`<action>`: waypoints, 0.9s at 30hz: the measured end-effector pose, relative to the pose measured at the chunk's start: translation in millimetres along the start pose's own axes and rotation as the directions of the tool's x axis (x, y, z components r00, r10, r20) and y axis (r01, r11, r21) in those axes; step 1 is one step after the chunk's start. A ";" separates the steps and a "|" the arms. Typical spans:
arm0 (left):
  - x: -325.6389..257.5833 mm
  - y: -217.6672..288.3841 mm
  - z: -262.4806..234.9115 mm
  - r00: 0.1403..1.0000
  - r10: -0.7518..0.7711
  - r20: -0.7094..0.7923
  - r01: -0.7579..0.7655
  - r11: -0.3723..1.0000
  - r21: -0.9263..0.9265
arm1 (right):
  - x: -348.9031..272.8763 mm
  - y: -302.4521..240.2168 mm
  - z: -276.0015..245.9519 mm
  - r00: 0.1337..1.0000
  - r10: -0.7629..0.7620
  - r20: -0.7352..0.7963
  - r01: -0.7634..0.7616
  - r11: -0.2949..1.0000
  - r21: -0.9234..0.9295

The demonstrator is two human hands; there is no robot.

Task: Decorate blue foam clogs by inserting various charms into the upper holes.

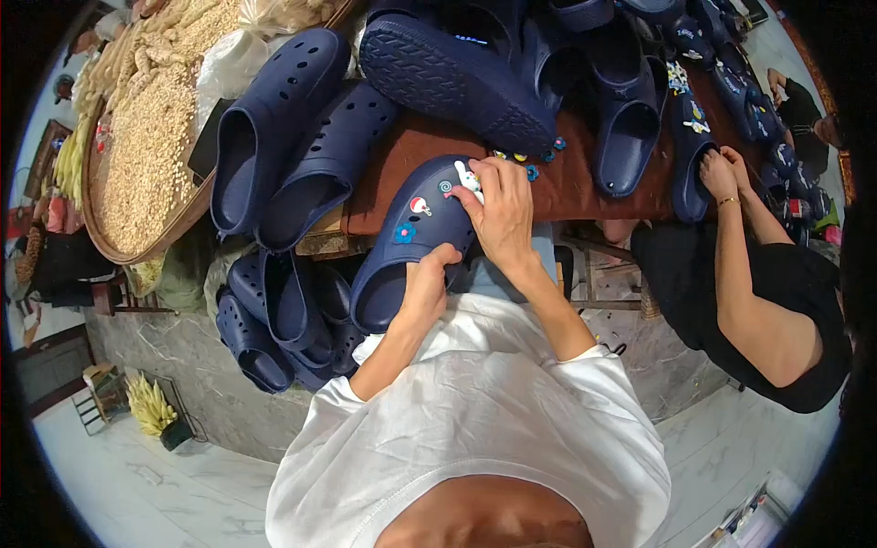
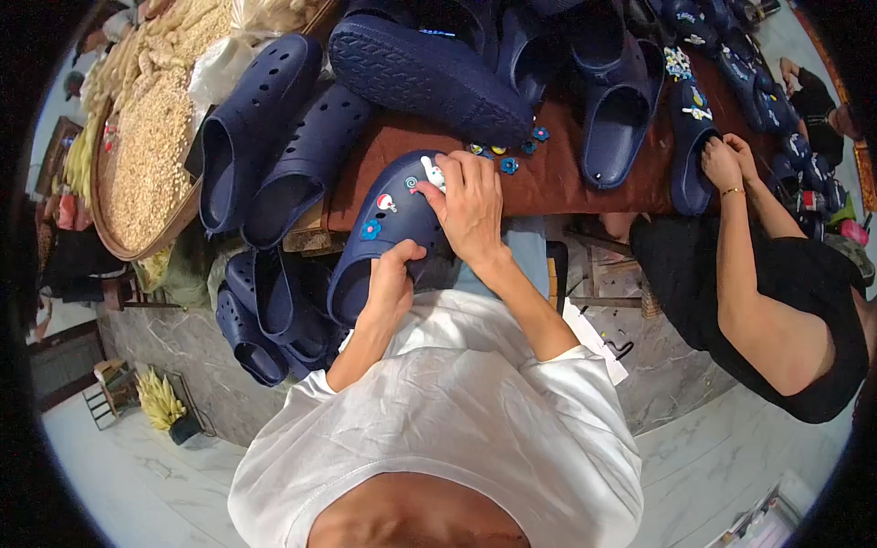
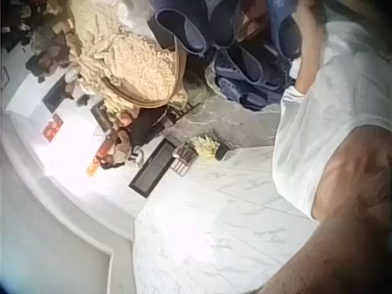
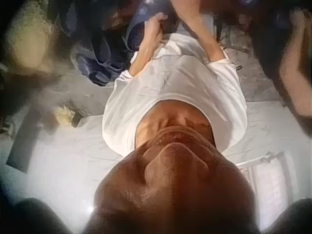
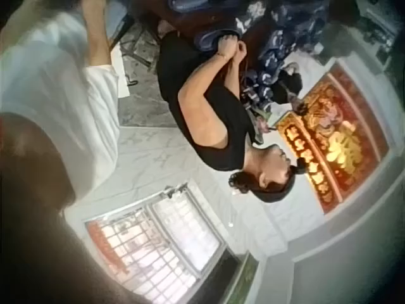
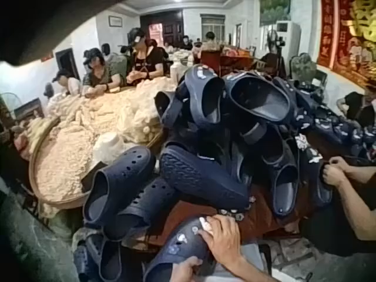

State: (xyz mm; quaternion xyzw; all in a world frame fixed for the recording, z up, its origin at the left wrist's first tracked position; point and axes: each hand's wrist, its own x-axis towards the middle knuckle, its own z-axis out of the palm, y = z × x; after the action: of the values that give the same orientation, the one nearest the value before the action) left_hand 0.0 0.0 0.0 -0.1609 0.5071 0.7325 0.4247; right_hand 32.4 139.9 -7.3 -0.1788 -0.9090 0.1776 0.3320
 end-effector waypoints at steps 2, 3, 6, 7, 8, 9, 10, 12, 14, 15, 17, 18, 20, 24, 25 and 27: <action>0.2 3.1 2.6 0.997 0.071 0.015 -0.071 0.997 -0.002 | 1.0 -2.1 0.3 0.999 0.016 -0.047 -0.016 1.000 0.013; 0.2 0.1 5.1 0.997 0.069 0.014 -0.069 0.998 -0.006 | 1.0 0.3 -1.7 0.999 0.014 -0.044 -0.013 1.000 0.011; -0.8 -4.2 8.7 0.997 0.076 0.003 -0.076 0.997 0.000 | 3.1 4.8 -2.5 0.995 0.089 -0.042 -0.085 0.991 0.099; -2.5 -2.0 8.7 0.997 0.071 0.018 -0.071 0.997 0.015 | 3.4 4.0 -1.0 0.992 0.111 -0.056 -0.104 0.987 0.121; -3.5 -0.4 8.2 0.997 0.067 0.031 -0.068 0.997 0.029 | 3.2 3.0 0.5 0.989 0.133 -0.068 -0.122 0.982 0.143; -3.1 -1.8 7.1 0.997 0.071 0.023 -0.071 0.997 0.029 | 2.1 3.1 0.8 0.989 0.132 -0.065 -0.121 0.981 0.152; -1.5 -4.1 5.3 0.997 0.077 0.031 -0.078 0.997 0.028 | 0.5 4.0 0.9 0.985 0.159 -0.062 -0.146 0.973 0.179; -1.0 -2.9 3.5 0.996 0.073 0.051 -0.076 0.995 0.066 | -1.1 6.9 3.9 0.981 0.152 -0.121 -0.125 0.971 0.203; -2.9 0.4 8.3 0.997 0.077 0.024 -0.077 0.997 0.032 | -5.6 9.2 11.7 0.975 0.166 -0.150 -0.122 0.957 0.265; -3.1 1.9 9.9 0.997 0.076 0.003 -0.076 0.997 -0.006 | -8.1 10.5 15.0 0.967 0.182 -0.179 -0.118 0.940 0.319; 15.9 6.3 -1.5 0.999 -0.038 0.031 0.041 0.995 -0.090 | -11.6 13.2 18.6 0.966 -0.036 -0.257 0.106 0.960 0.261; 20.6 11.5 -2.7 0.986 -0.146 0.074 0.157 0.973 -0.171 | -13.0 13.0 20.6 0.963 -0.017 -0.268 0.101 0.948 0.301; 19.9 14.2 -0.6 0.985 -0.145 0.094 0.160 0.970 -0.185 | -10.8 18.3 21.0 0.944 0.057 -0.326 0.067 0.933 0.355; 18.2 15.2 -8.9 0.985 -0.103 0.140 0.135 0.961 -0.241 | -17.3 52.2 18.0 0.812 0.570 -0.124 -0.393 0.692 0.606; 16.6 17.5 -9.4 0.984 -0.107 0.140 0.139 0.960 -0.242 | -16.4 61.3 11.6 0.825 0.559 -0.086 -0.453 0.743 0.493; 11.4 25.8 -7.1 0.973 -0.077 0.218 0.160 0.905 -0.393 | -18.0 71.3 1.5 0.841 0.541 -0.019 -0.479 0.759 0.441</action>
State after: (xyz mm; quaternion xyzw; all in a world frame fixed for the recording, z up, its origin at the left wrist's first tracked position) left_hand -28.3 -4.2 5.0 -0.2032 0.2877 0.8071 0.4738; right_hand 59.0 193.9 -49.5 -0.3569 -0.7390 0.4386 0.3663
